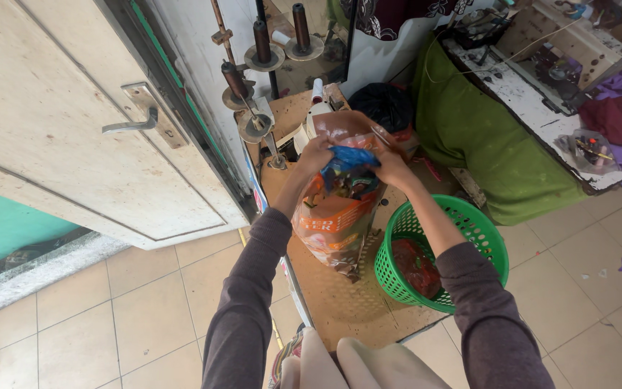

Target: The person transfers green leafy vegetables from a blue plastic bag and a red plastic bag into a larger orange-and-white branded bag. The person handles the vegetables by hand, moving them from the smaller bags into the larger bag, then places the filled bag on the floor.

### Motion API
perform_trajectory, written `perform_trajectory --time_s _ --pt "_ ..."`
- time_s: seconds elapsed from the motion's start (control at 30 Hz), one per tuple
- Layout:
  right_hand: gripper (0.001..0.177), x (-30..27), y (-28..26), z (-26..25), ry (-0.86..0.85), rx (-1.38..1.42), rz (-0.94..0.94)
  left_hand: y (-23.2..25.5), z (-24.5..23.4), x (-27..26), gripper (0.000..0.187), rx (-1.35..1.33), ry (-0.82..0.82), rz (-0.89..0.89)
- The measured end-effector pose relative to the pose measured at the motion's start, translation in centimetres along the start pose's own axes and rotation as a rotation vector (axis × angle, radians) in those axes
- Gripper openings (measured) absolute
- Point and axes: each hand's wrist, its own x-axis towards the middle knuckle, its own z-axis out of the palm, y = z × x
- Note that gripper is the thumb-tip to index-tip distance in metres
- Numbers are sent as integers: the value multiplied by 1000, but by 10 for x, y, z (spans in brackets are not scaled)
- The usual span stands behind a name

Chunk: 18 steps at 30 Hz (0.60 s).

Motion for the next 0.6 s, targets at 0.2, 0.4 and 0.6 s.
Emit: perform_trajectory --time_s 0.2,0.4,0.6 --pt "51 16 -1 7 70 1038 348 -16 -8 4 32 90 -157 -28" --pt "44 15 -29 -14 147 1268 231 -15 0 11 28 107 -107 -147" --pt "30 23 -36 -18 143 1307 147 28 -3 -16 28 -468 -58 -262"
